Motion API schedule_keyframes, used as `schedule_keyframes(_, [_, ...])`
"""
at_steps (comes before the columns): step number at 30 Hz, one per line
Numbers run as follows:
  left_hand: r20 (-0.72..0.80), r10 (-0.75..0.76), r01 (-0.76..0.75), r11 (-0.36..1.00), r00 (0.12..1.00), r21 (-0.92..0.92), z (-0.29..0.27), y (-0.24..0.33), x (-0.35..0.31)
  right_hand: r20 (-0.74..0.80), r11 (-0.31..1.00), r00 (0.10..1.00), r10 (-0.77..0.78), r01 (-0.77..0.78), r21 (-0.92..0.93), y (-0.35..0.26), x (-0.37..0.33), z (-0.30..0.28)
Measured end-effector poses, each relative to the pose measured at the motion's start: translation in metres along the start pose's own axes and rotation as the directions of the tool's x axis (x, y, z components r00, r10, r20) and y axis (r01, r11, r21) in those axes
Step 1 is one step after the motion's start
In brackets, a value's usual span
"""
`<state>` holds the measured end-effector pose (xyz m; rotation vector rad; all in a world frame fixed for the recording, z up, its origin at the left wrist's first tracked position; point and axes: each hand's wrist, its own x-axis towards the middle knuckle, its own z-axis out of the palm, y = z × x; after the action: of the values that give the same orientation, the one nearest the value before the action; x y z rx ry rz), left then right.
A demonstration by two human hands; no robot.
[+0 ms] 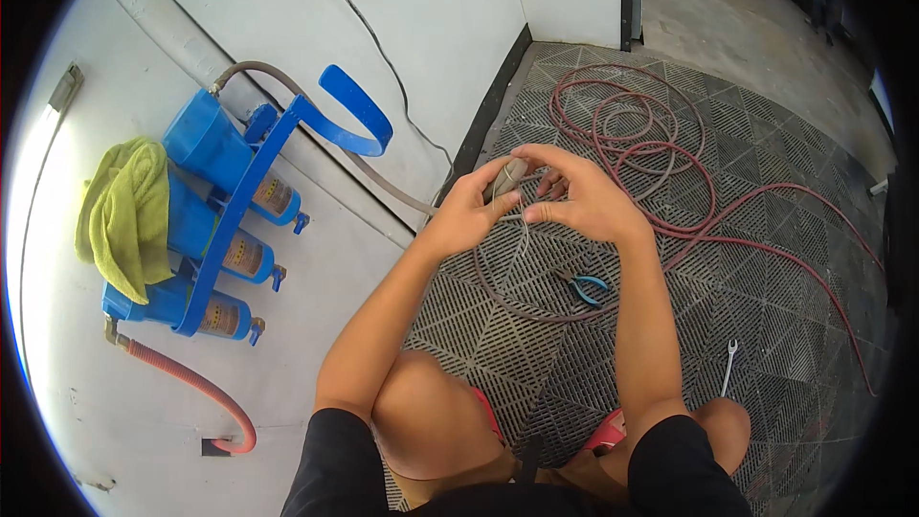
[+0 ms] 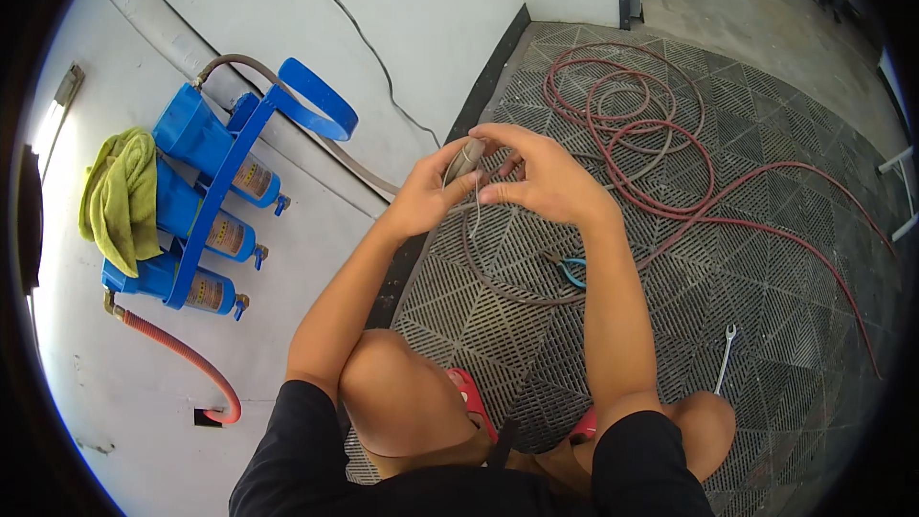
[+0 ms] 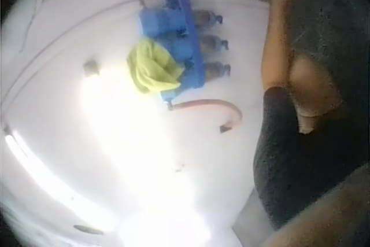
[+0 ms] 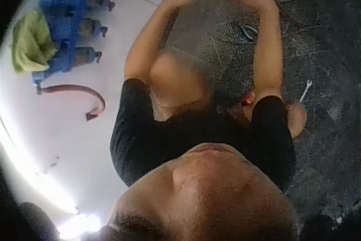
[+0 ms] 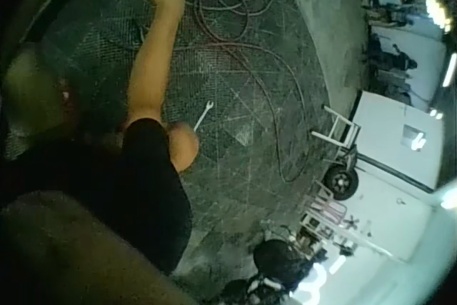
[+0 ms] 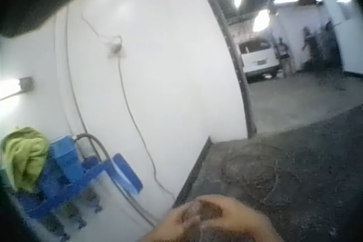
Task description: The person feeds a wire through a clear plastic tube and uses pliers to pull the wire through while holding a small metal fitting.
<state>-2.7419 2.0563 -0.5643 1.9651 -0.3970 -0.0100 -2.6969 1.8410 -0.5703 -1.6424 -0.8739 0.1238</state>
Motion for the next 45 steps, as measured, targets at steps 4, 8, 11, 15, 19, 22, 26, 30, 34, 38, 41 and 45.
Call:
schedule_keyframes(4, [-0.12, 0.02, -0.021, 1.0, 0.993, -0.01, 0.003, 0.001, 0.0, -0.021, 0.972, 0.997, 0.069, -0.062, 0.228, 0.002, 0.002, 0.006])
schedule_keyframes(8, [-0.223, 0.03, -0.02, 0.999, 0.974, 0.049, 0.002, 0.0, -0.002, 0.034, 0.897, 0.941, 0.336, -0.33, 0.295, -0.006, 0.004, 0.019])
schedule_keyframes(11, [-0.142, 0.036, -0.033, 0.999, 0.989, 0.021, 0.008, 0.004, 0.001, 0.114, 0.896, 0.938, 0.328, -0.347, 0.276, -0.003, 0.001, 0.011])
schedule_keyframes(15, [-0.121, 0.223, -0.191, 0.954, 0.967, 0.232, 0.0, 0.006, -0.002, 0.279, 0.872, 0.933, 0.229, -0.324, 0.368, -0.006, -0.001, 0.005])
schedule_keyframes(19, [-0.17, 0.307, -0.228, 0.9, 0.936, 0.372, 0.002, 0.017, -0.007, 0.328, 0.844, 0.919, 0.218, -0.346, 0.41, -0.007, -0.002, 0.007])
schedule_keyframes(22, [-0.16, 0.304, -0.224, 0.895, 0.939, 0.386, 0.004, 0.028, -0.011, 0.272, 0.924, 0.947, 0.173, -0.252, 0.289, 0.014, 0.005, 0.009])
schedule_keyframes(26, [-0.245, 0.283, -0.186, 0.916, 0.927, 0.354, 0.006, 0.024, -0.02, 0.061, 0.998, 0.998, 0.007, -0.01, 0.06, 0.027, 0.013, 0.019])
schedule_keyframes(30, [-0.256, 0.366, -0.25, 0.885, 0.895, 0.392, -0.005, 0.02, -0.035, -0.041, 0.925, 0.952, -0.302, 0.283, -0.253, 0.029, 0.022, 0.032])
schedule_keyframes(34, [-0.373, 0.343, -0.266, 0.933, 0.862, 0.242, 0.008, 0.029, -0.043, -0.08, 0.683, 0.784, -0.616, 0.481, -0.55, 0.032, 0.038, 0.027])
schedule_keyframes(38, [-0.275, 0.443, -0.336, 0.87, 0.853, 0.361, 0.0, 0.03, -0.054, -0.021, 0.443, 0.639, -0.769, 0.509, -0.738, 0.021, 0.054, 0.016])
schedule_keyframes(41, [-0.133, 0.385, -0.319, 0.878, 0.913, 0.357, -0.007, 0.02, -0.059, 0.071, 0.316, 0.599, -0.798, 0.515, -0.797, 0.015, 0.06, 0.007])
schedule_keyframes(45, [0.017, 0.157, -0.157, 0.988, 0.987, 0.004, -0.018, 0.024, -0.063, 0.226, 0.042, 0.452, -0.863, 0.509, -0.86, -0.023, 0.065, -0.006])
